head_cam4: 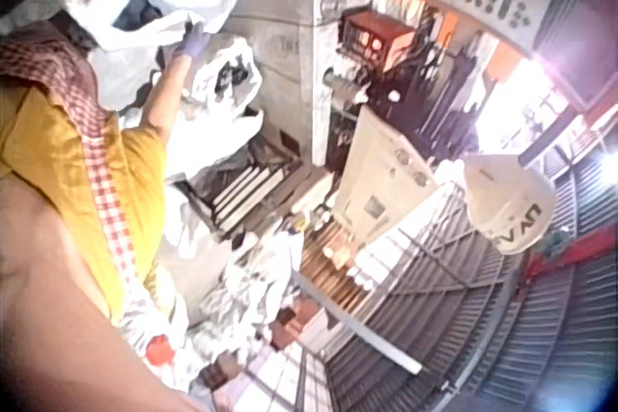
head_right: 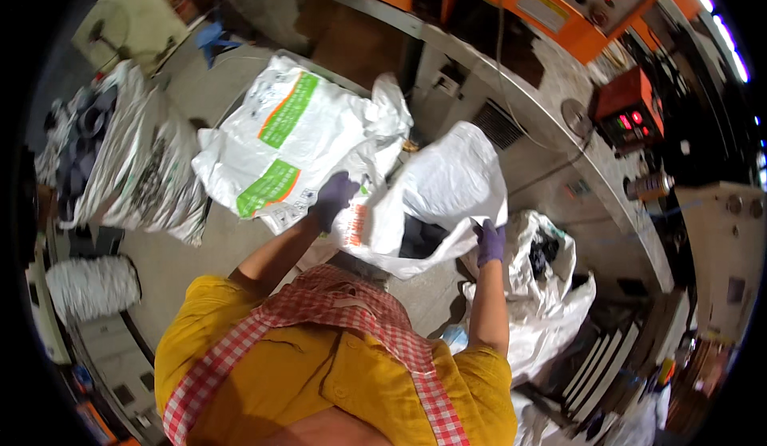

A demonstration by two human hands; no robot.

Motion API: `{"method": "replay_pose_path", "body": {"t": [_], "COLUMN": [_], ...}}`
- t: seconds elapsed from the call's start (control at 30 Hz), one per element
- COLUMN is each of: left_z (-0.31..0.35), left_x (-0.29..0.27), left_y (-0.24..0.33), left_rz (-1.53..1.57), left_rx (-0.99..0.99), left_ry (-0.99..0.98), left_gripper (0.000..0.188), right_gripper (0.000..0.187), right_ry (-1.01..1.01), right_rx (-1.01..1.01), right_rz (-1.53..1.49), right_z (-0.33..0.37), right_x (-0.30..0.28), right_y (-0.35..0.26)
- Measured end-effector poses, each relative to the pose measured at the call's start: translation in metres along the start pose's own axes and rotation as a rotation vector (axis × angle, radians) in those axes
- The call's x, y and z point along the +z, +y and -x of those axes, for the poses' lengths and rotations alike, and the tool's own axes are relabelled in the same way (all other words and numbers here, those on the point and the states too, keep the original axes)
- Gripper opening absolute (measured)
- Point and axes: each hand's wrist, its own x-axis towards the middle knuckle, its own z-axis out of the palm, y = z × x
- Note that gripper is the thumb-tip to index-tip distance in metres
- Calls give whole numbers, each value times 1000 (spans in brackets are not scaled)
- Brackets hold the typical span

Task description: The person picks up multiple gray plastic bowls from a large white sack, carries them across the warehouse floor, and places them into another sack. The person repeats this process, handling the bowls by hand and moving between different storage areas.

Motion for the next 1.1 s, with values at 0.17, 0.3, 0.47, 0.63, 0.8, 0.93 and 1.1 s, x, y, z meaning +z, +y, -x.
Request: {"method": "replay_pose_path", "body": {"t": [0.17,0.3,0.47,0.63,0.8,0.93,1.1], "left_z": [157,291,399,436,494,556,605], "left_x": [2,-45,-46,-48,-143,-250,-296], "left_y": [-82,-88,-150,-219,-224,-194,-269], "left_rz": [-322,-124,-60,-434,-194,12,358], "left_rx": [-280,-775,-1040,-522,-344,-691,-916], "left_ry": [-96,-194,-238,-114,407,593,983], "left_gripper": [41,36,25,27,21,27,17], "right_gripper": [44,59,39,18,14,12,16], "right_ry": [198,479,567,-147,-616,-992,-1358], "right_rx": [52,-354,-964,-886,-710,-585,-624], "right_rz": [192,423,508,148,123,168,360], "right_z": [35,74,79,179,286,393,472], "right_x": [-5,-6,25,203,375,472,564], "right_y": [-6,-19,-34,-27,76,122,123]}}
